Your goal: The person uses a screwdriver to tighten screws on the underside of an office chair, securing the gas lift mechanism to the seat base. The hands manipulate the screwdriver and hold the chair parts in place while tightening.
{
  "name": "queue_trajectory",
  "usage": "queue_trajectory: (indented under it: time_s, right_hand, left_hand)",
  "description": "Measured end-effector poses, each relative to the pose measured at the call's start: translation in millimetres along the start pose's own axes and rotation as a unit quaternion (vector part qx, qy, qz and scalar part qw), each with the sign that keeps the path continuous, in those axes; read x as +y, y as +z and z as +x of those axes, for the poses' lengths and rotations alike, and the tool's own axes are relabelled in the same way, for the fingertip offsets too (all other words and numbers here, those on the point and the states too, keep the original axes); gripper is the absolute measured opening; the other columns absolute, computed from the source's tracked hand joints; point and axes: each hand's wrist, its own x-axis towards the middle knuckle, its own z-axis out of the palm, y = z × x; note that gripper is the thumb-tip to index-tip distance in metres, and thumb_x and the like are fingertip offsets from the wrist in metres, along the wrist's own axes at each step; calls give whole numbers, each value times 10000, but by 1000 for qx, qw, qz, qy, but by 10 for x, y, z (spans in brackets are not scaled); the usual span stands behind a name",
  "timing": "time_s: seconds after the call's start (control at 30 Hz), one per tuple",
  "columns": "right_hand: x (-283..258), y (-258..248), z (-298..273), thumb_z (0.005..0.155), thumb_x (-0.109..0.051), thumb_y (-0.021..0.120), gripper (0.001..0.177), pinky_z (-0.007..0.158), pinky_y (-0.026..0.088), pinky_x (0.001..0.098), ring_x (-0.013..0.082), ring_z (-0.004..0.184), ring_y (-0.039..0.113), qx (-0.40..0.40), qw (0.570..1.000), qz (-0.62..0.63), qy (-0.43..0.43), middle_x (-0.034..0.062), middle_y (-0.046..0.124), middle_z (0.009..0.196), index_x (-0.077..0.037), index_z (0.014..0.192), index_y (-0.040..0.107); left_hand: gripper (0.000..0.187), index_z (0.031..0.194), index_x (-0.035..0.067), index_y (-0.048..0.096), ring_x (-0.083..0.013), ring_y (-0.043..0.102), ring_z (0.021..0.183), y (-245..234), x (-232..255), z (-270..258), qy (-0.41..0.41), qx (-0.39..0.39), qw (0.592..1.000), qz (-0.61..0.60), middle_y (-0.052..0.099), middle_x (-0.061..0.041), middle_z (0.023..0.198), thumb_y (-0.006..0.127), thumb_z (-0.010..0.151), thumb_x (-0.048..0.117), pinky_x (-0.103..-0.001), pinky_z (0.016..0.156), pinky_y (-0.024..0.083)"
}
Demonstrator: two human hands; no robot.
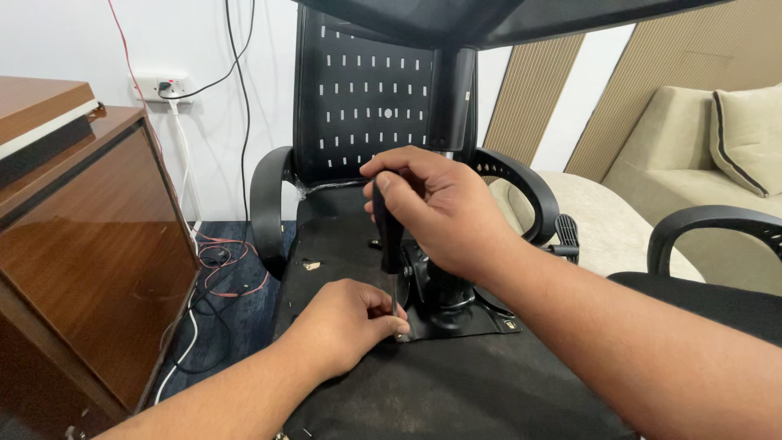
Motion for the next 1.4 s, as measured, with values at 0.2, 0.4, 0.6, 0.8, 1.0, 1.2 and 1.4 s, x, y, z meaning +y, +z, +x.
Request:
queue_trajectory:
  time_s: [0.2,0.4,0.6,0.8,1.0,1.2,1.4]
  right_hand:
    - [-250,-74,57,955,-473,653,359,627,557,334,167,683,721,-33,921,-388,2,42,746,765,-130,1058,677]
    - [-451,-111,159,902,-396,616,276,578,529,392,226,580,684,-111,898,-415,94,71,698,665,-165,1052,618]
    - [-396,-239,126,917,-321,614,317,575,514,401,231,611,665,-126,933,-329,65,77,657,687,-161,1170,509]
    - [-408,-493,77,906,-316,633,328,580,505,392,221,617,660,-118,925,-354,67,95,659,680,-146,1161,515]
    - [-478,-669,49,941,-316,646,296,562,499,338,145,630,631,-95,934,-331,97,27,637,680,-161,1175,555]
    - [-472,-815,-68,966,-330,688,285,537,464,272,72,607,576,-37,948,-302,89,-18,602,677,-139,1155,591]
    - [-376,-914,-221,996,-230,670,256,530,401,241,30,645,496,20,984,-156,90,-76,554,800,-101,1195,573]
  left_hand:
    - [240,920,72,802,-137,737,746,4,16,20,30,4,1000,5,790,-49,819,792,806,283,-291,752,568]
    - [220,913,76,801,-152,708,699,3,32,19,-5,-7,1000,6,771,-62,762,789,811,271,-302,713,555]
    - [222,903,57,801,-155,735,705,-31,-16,47,46,-4,999,-15,793,-68,786,802,800,254,-291,708,560]
    - [237,1016,73,802,-121,763,813,-153,57,76,66,20,995,-71,827,-59,902,753,837,221,-273,785,582]
    - [257,1054,83,781,-144,735,803,-293,258,89,28,-2,998,-54,808,-82,884,767,815,176,-283,780,585]
    - [219,1028,116,805,-131,769,818,-413,304,97,13,-6,1000,-11,826,-37,899,728,832,173,-291,794,584]
    - [231,1088,124,777,-242,754,811,-624,244,67,-37,61,987,142,796,-109,892,719,873,185,-348,799,579]
